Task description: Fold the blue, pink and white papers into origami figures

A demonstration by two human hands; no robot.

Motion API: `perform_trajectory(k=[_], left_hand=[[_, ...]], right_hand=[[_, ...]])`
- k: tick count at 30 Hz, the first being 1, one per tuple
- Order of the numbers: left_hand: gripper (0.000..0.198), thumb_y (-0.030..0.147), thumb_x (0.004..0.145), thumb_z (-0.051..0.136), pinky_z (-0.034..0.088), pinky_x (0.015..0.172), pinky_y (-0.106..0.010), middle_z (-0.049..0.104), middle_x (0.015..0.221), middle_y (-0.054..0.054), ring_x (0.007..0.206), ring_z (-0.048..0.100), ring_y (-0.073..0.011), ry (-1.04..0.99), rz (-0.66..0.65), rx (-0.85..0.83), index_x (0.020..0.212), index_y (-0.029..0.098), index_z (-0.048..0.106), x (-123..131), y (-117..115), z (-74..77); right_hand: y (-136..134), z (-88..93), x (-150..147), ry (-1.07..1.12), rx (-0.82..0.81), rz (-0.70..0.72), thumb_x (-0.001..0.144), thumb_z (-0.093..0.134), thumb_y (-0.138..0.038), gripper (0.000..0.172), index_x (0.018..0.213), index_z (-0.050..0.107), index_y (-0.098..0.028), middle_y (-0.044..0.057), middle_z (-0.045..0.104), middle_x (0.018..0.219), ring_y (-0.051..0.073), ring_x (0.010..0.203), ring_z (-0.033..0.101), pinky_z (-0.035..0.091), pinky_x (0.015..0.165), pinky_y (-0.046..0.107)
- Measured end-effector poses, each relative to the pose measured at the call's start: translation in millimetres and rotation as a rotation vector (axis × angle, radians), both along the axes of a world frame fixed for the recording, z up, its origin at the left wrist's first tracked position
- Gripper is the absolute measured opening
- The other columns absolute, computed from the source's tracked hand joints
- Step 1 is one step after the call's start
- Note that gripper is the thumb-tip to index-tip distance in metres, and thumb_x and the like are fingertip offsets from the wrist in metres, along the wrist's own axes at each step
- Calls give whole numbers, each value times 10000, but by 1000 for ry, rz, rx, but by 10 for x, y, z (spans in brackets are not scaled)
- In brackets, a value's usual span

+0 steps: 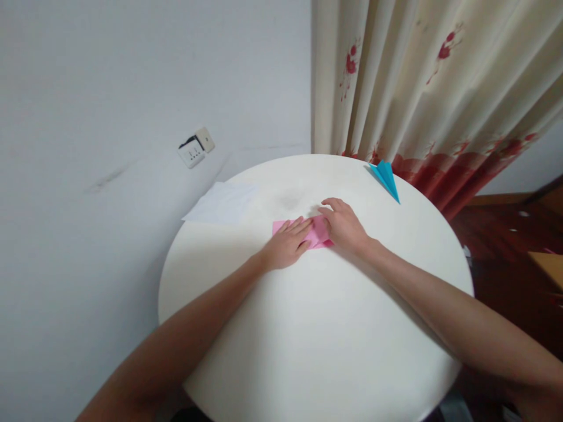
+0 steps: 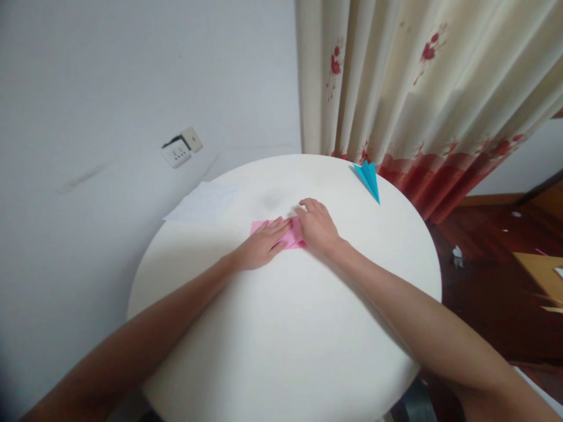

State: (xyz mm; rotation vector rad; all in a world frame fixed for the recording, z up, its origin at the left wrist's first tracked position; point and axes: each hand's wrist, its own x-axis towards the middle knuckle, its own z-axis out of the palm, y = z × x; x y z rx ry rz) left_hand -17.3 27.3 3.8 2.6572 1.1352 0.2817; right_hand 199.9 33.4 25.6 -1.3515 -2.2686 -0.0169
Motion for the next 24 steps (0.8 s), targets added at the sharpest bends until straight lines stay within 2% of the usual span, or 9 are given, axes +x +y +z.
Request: perform_trajectory(k=[3,7,10,14,24], left_hand=[[586,388,1030,338,135,1248,-462,285,1635,-120,1537,204,-260,-1,15,46,1575,176,294,32,-27,-15],[622,378,1024,337,155,1246,-463,255,1635,-173,1534,215,-269,51,66,89,1575,98,263,55,-49,-33],[602,342,1027,292,177,1240,-497,242,1639,-174,1537,204,-270,125,108,124,1566,74,272,63,-58,-32],[578,328,1036,248,205,1232,-522,248,1640,-154,1540,191,-259,196,163,157,1558,84,291,70,-60,-22],[583,338,1035,256,223,1219,-568,242,1647,-131,1536,204,-275,235,207,170,1561,90,294,86,-65,-9]], right_hand=[[-67,-120,-155,-80,-74,28,911,469,-133,518,1416,514,-26,241,487,1491,346,1438,371,281,1183,499],[-103,-285,-241,-107,-177,5,992,385,-247,583,1505,366,30,269,330,1591,361,1502,274,269,1195,521],[-127,-293,-253,-153,-195,20,1039,263,-323,596,1528,349,7,226,301,1617,330,1519,244,222,1219,527],[-153,-245,-261,-213,-208,35,1036,265,-364,618,1556,314,-34,173,273,1639,294,1532,217,198,1230,516],[-156,-230,-267,-236,-219,34,1032,253,-379,632,1564,306,-42,167,243,1650,293,1537,199,169,1233,526]])
